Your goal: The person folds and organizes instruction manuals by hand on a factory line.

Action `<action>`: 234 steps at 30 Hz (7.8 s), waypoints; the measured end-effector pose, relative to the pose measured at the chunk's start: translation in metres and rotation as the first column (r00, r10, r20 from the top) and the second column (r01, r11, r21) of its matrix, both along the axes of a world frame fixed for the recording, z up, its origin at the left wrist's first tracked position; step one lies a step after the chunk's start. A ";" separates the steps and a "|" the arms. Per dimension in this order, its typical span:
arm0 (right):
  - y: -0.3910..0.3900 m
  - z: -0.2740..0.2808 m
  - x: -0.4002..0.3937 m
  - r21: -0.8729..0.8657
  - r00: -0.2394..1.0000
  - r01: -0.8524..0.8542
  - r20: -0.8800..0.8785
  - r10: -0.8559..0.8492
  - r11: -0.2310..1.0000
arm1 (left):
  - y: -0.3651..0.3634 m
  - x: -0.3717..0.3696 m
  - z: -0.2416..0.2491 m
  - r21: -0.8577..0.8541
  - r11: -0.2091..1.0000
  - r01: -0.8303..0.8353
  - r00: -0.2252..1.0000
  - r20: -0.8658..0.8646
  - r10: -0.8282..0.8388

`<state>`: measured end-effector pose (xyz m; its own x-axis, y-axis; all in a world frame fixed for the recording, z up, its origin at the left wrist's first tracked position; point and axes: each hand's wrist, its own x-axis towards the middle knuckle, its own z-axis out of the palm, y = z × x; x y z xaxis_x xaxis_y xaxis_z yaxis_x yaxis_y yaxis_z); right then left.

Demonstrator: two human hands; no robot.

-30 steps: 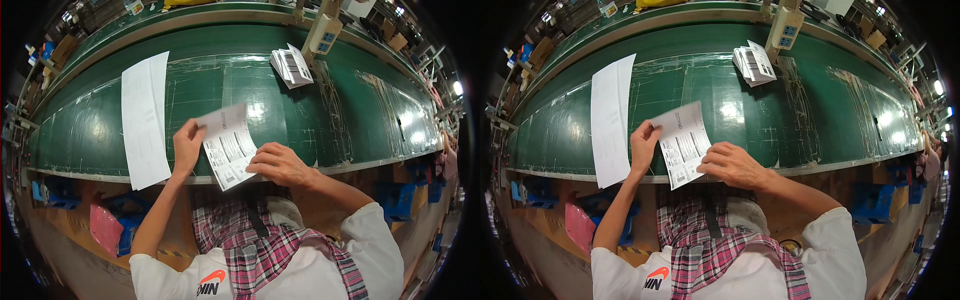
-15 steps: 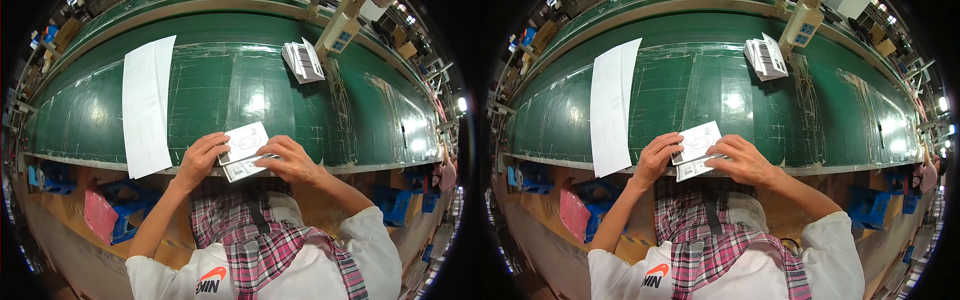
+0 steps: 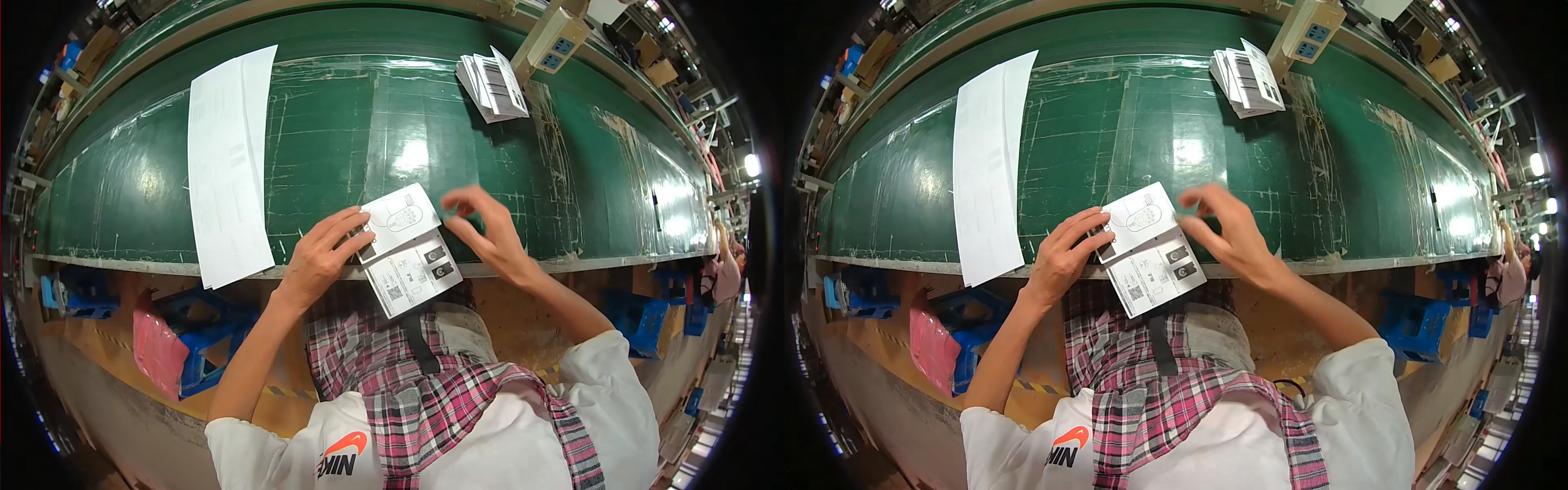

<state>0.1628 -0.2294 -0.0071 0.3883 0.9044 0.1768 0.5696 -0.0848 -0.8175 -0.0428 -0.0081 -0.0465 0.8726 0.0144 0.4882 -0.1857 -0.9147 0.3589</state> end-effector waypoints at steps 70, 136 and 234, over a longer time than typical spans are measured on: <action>0.061 -0.039 -0.004 0.032 0.760 -0.157 0.642 0.100 0.987 | -0.037 -0.011 -0.008 -0.060 0.985 -0.165 0.979 -0.130 0.156; 0.031 -0.013 0.015 0.064 0.976 -0.129 -0.170 0.138 0.990 | -0.038 0.001 0.031 -0.865 0.403 -0.298 0.927 -0.161 0.339; 0.038 0.019 -0.029 -0.041 0.870 -0.113 -0.486 0.079 0.993 | -0.089 -0.005 0.050 -0.716 0.543 -0.438 0.893 -0.415 0.174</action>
<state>0.1339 -0.1914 0.0118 0.3206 0.9445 -0.0709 0.1138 -0.1128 -0.9871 -0.0477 -0.0971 0.0040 0.8221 0.5608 -0.0981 0.2711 -0.2342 0.9336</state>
